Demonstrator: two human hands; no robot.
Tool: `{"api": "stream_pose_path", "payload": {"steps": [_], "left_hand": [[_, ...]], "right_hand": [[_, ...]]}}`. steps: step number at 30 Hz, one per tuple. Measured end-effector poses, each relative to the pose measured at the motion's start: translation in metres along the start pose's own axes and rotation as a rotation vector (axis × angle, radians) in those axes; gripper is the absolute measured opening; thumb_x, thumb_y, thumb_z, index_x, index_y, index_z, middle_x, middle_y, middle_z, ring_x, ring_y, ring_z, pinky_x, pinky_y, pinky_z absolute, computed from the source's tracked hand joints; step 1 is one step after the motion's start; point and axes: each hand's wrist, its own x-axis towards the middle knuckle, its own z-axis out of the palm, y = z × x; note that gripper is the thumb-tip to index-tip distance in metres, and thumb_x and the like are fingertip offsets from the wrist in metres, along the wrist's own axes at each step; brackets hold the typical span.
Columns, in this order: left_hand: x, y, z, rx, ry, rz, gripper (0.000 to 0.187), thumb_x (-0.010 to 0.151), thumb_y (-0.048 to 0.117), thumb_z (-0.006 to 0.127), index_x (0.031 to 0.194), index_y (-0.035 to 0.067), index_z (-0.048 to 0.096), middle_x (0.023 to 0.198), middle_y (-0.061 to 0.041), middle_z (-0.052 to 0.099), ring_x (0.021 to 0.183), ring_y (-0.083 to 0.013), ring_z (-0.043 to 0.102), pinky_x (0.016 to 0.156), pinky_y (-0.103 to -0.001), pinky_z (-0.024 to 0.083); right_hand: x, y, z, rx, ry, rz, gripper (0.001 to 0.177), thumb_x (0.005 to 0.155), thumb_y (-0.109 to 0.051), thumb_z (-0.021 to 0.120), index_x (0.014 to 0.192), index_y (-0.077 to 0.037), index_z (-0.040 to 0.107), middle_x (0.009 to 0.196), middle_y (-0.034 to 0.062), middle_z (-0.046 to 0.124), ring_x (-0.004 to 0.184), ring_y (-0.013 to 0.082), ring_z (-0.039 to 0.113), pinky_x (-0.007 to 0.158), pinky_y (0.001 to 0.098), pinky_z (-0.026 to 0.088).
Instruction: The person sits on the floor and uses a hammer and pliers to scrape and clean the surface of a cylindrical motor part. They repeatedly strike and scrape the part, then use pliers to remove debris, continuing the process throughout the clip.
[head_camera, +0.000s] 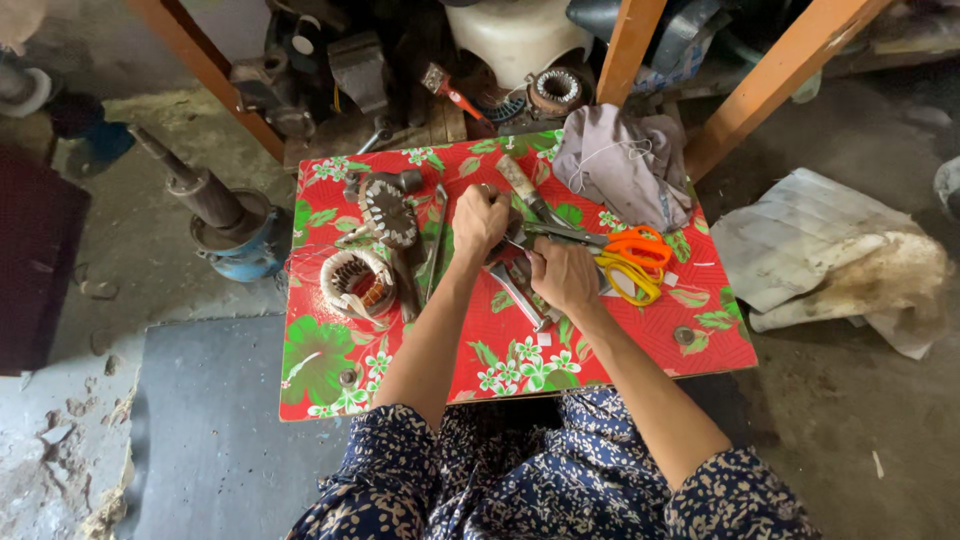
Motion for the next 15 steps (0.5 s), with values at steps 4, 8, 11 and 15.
{"api": "stream_pose_path", "payload": {"steps": [4, 8, 11, 15], "left_hand": [[0.002, -0.004, 0.001, -0.005, -0.034, 0.000, 0.033, 0.086, 0.033, 0.063, 0.094, 0.006, 0.079, 0.091, -0.025, 0.073, 0.093, -0.0419, 0.071, 0.083, -0.048, 0.055], [0.002, -0.005, 0.000, -0.010, -0.030, 0.031, 0.032, 0.084, 0.033, 0.064, 0.094, 0.007, 0.079, 0.091, -0.024, 0.074, 0.093, -0.0406, 0.072, 0.085, -0.047, 0.055], [0.003, -0.003, 0.000, -0.015, -0.043, 0.025, 0.031, 0.084, 0.032, 0.063, 0.095, 0.008, 0.080, 0.092, -0.024, 0.074, 0.094, -0.0406, 0.072, 0.087, -0.046, 0.055], [0.002, 0.000, -0.002, -0.003, -0.038, 0.036, 0.031, 0.084, 0.033, 0.065, 0.096, 0.008, 0.080, 0.092, -0.025, 0.073, 0.094, -0.0418, 0.071, 0.086, -0.047, 0.055]], "right_hand": [[0.004, 0.002, -0.004, -0.012, -0.059, -0.009, 0.020, 0.091, -0.021, 0.068, 0.079, -0.005, 0.065, 0.066, 0.0219, 0.066, 0.064, 0.0445, 0.066, 0.062, 0.0557, 0.052], [0.008, 0.003, -0.009, 0.039, -0.064, -0.053, 0.017, 0.090, -0.019, 0.068, 0.080, -0.005, 0.067, 0.067, 0.0231, 0.066, 0.065, 0.0451, 0.066, 0.063, 0.0554, 0.052], [0.011, 0.004, -0.012, 0.041, -0.086, -0.078, 0.017, 0.090, -0.017, 0.067, 0.079, -0.003, 0.067, 0.067, 0.0238, 0.066, 0.065, 0.0453, 0.067, 0.064, 0.0555, 0.052], [0.014, 0.006, -0.014, 0.057, -0.087, -0.105, 0.016, 0.087, -0.014, 0.067, 0.078, -0.002, 0.068, 0.068, 0.0252, 0.066, 0.066, 0.0456, 0.067, 0.065, 0.0551, 0.053]]}}
